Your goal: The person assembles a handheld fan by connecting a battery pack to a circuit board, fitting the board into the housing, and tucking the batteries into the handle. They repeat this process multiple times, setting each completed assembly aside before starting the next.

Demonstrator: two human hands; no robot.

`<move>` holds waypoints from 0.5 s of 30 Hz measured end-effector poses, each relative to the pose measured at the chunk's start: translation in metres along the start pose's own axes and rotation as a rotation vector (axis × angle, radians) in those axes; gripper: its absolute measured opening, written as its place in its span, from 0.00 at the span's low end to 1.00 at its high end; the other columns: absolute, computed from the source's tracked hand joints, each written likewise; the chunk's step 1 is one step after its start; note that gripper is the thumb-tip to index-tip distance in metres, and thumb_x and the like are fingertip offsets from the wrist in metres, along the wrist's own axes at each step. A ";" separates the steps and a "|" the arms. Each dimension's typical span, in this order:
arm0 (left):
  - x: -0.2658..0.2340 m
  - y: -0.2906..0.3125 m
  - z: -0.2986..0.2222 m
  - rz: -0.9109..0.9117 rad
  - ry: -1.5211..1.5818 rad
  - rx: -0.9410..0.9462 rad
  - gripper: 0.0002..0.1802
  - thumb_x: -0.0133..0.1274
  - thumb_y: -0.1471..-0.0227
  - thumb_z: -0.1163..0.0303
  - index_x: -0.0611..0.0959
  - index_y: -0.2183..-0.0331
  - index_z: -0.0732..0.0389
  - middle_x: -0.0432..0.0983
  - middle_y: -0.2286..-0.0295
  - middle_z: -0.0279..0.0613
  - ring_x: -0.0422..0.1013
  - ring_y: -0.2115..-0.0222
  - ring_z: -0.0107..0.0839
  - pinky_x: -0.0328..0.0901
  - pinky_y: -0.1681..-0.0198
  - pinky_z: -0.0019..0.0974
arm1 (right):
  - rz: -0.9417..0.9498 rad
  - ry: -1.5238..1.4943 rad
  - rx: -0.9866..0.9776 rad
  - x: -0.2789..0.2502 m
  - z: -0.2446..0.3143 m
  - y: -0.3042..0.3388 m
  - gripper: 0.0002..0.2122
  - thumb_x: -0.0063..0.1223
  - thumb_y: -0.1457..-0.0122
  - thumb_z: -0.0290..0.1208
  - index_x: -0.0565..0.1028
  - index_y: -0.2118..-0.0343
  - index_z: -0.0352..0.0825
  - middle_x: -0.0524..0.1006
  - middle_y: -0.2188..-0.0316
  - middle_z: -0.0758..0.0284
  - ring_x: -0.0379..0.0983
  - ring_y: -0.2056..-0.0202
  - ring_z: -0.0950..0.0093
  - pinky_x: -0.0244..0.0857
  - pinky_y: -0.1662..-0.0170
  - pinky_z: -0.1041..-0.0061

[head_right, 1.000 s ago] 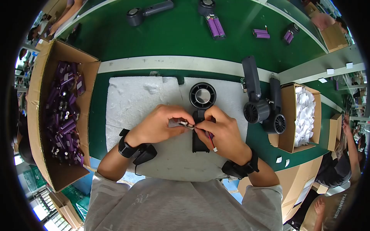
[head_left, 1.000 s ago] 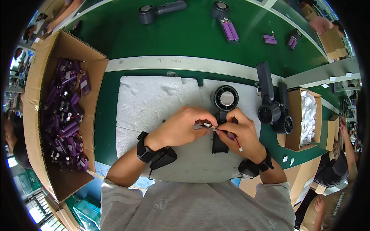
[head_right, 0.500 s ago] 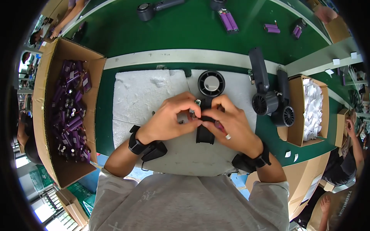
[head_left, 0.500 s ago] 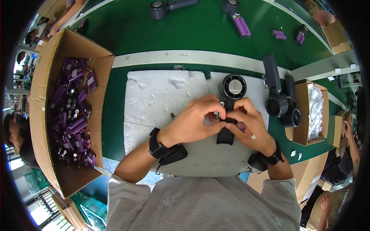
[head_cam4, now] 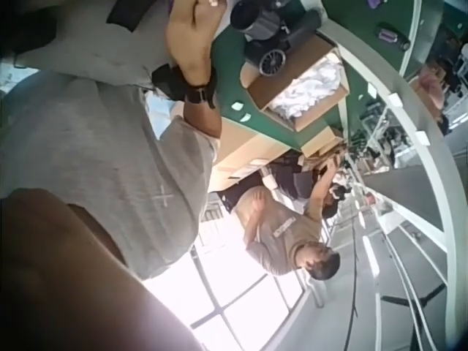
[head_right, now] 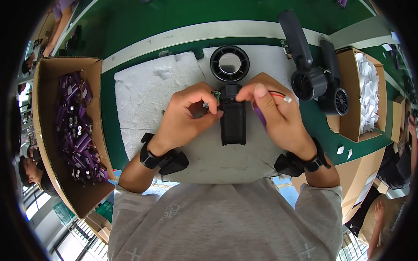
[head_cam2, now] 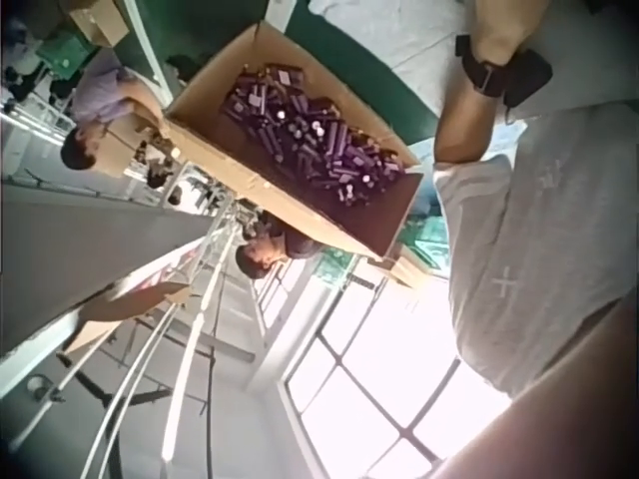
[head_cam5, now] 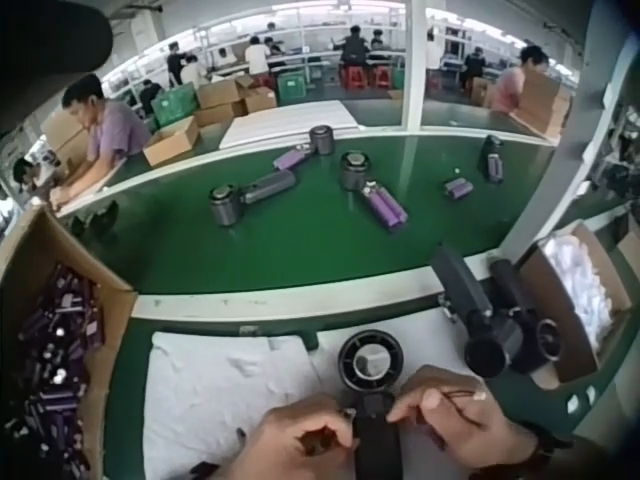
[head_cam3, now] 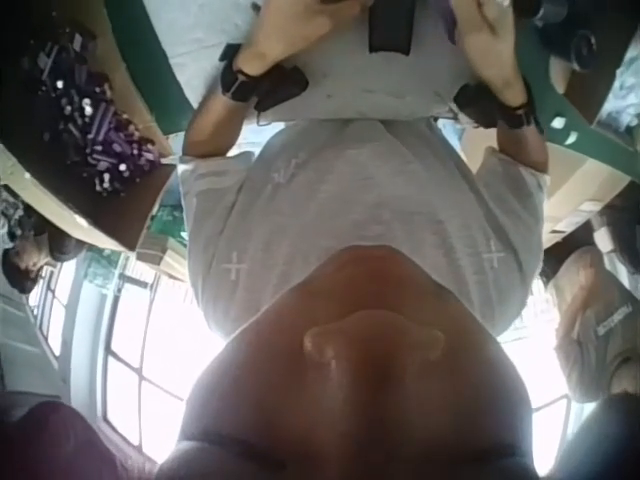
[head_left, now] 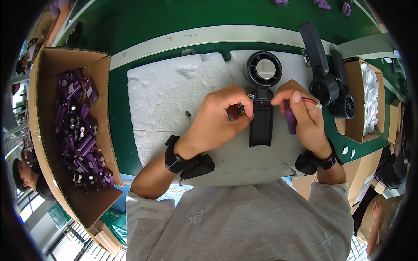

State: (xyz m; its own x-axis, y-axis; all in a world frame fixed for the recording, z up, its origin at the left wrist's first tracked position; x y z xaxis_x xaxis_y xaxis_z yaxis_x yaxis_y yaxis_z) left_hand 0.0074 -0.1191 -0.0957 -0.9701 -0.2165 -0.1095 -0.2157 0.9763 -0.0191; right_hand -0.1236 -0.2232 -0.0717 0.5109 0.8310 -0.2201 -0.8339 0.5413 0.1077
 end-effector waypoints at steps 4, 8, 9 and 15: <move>0.004 0.001 -0.002 0.100 -0.004 -0.046 0.11 0.59 0.59 0.86 0.76 0.73 0.61 0.70 0.69 0.35 0.68 0.70 0.24 0.64 0.70 0.27 | -0.028 0.561 -0.377 0.015 0.019 0.008 0.05 0.52 0.42 0.26 0.72 0.71 0.30 0.69 0.70 0.65 0.70 0.76 0.72 0.66 0.74 0.75; 0.006 -0.002 -0.020 0.099 -0.006 0.111 0.11 0.63 0.59 0.81 0.77 0.73 0.61 0.70 0.69 0.37 0.68 0.71 0.26 0.64 0.70 0.29 | -0.056 0.832 -0.406 0.034 0.017 0.010 0.04 0.54 0.46 0.24 0.72 0.71 0.31 0.68 0.67 0.64 0.69 0.78 0.68 0.65 0.78 0.71; 0.007 -0.001 -0.019 0.099 -0.003 0.105 0.11 0.63 0.59 0.81 0.77 0.73 0.61 0.70 0.69 0.37 0.68 0.71 0.26 0.64 0.70 0.29 | -0.053 0.829 -0.402 0.037 0.016 0.011 0.04 0.54 0.46 0.24 0.72 0.71 0.31 0.68 0.67 0.64 0.69 0.78 0.68 0.65 0.78 0.71; 0.005 0.000 -0.023 0.072 -0.193 0.252 0.09 0.63 0.54 0.75 0.80 0.69 0.63 0.71 0.70 0.39 0.68 0.71 0.26 0.63 0.71 0.29 | -0.133 0.745 -0.424 0.033 0.012 0.008 0.07 0.58 0.49 0.25 0.73 0.68 0.32 0.68 0.66 0.65 0.72 0.77 0.69 0.66 0.78 0.72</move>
State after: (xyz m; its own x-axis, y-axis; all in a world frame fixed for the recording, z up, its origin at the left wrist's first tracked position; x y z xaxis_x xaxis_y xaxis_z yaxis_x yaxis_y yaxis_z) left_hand 0.0001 -0.1198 -0.0730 -0.9378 -0.1658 -0.3052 -0.0902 0.9648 -0.2471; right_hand -0.1116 -0.1900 -0.0668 0.4640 0.3828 -0.7989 -0.8600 0.4111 -0.3025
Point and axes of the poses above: each hand's wrist, its own y-axis away from the middle knuckle, its own x-axis out of the palm, z = x × y, the point moved 7 cm from there along -y, towards the middle knuckle
